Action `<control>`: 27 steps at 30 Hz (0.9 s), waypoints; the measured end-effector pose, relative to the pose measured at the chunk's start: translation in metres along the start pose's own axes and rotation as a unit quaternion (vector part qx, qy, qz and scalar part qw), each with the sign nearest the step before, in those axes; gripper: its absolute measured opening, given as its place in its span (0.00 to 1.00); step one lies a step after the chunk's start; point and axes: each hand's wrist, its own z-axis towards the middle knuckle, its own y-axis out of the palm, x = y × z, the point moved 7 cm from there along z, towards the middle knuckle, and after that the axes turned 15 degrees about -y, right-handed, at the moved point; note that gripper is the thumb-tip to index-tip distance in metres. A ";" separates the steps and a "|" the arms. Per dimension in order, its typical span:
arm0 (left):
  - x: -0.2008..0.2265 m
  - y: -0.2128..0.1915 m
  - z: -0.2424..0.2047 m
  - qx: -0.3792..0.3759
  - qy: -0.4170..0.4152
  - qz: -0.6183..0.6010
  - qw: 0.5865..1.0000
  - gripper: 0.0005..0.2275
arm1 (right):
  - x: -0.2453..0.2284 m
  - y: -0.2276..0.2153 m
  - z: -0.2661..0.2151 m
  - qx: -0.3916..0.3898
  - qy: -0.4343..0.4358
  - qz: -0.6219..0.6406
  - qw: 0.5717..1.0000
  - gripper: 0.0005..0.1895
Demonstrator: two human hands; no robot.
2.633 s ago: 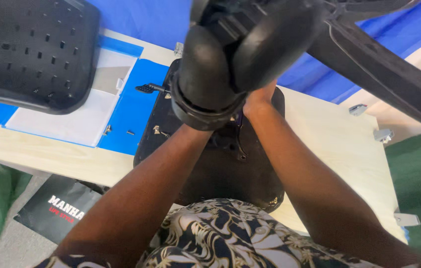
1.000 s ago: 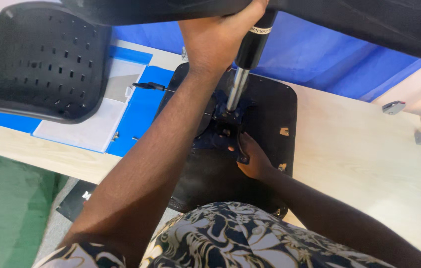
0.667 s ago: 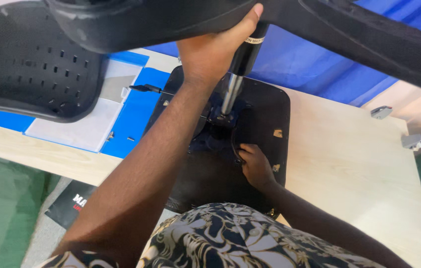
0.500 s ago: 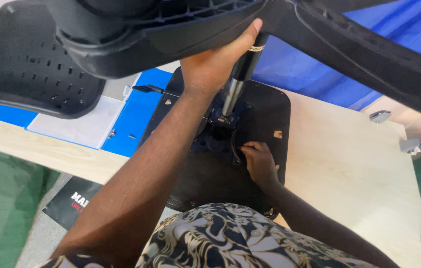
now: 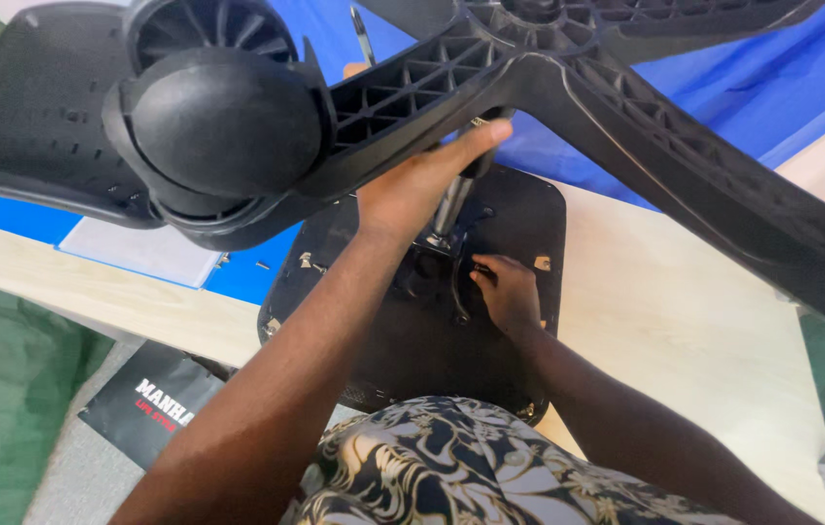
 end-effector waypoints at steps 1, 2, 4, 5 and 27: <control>-0.012 -0.004 -0.006 0.013 -0.035 0.002 0.999 0.19 | 0.002 0.003 0.004 0.004 0.006 -0.003 1.000 0.14; -0.027 -0.006 -0.014 0.024 -0.074 0.000 0.997 0.21 | 0.006 0.003 0.005 0.003 0.016 -0.011 1.000 0.14; -0.054 -0.010 -0.030 0.065 -0.102 -0.058 0.991 0.21 | 0.017 0.003 0.004 0.003 0.062 -0.015 0.998 0.14; -0.068 -0.013 -0.039 0.084 -0.114 -0.084 0.986 0.22 | 0.022 0.004 0.003 0.003 0.097 -0.010 0.995 0.15; -0.249 0.078 -0.140 -0.052 -0.617 -0.335 0.710 0.12 | -0.087 0.037 -0.041 -0.162 0.395 0.520 0.740 0.17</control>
